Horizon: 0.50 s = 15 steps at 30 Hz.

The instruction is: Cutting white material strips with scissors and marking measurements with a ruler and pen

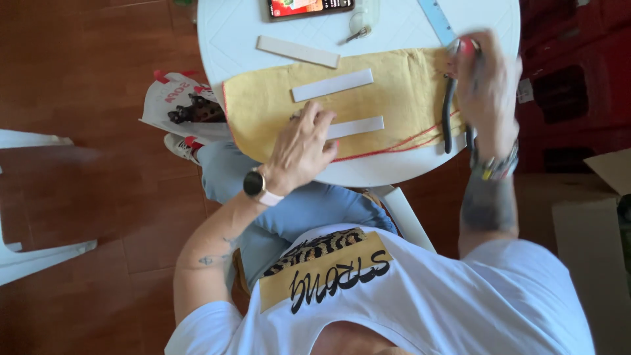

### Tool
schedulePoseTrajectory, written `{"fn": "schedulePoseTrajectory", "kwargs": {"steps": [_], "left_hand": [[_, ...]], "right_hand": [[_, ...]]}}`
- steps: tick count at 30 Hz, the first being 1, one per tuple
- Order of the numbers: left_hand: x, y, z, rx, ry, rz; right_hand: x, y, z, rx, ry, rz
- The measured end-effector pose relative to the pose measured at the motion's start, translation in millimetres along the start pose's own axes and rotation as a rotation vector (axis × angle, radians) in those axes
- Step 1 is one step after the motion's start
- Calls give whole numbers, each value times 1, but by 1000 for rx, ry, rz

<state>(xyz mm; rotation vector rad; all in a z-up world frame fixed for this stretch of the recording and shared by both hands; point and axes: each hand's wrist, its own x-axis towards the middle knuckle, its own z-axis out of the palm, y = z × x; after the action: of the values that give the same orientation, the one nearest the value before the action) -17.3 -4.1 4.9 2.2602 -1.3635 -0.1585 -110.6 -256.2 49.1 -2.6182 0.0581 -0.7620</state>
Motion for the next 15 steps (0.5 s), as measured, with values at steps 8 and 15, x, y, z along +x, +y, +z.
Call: {"fn": "schedulePoseTrajectory", "kwargs": {"steps": [8, 15], "left_hand": [[-9, -6, 11, -21, 245, 105], [-13, -11, 22, -46, 343, 93]], "right_hand": [[-70, 16, 33, -396, 200, 394], [-52, 21, 34, -239, 249, 399]]}}
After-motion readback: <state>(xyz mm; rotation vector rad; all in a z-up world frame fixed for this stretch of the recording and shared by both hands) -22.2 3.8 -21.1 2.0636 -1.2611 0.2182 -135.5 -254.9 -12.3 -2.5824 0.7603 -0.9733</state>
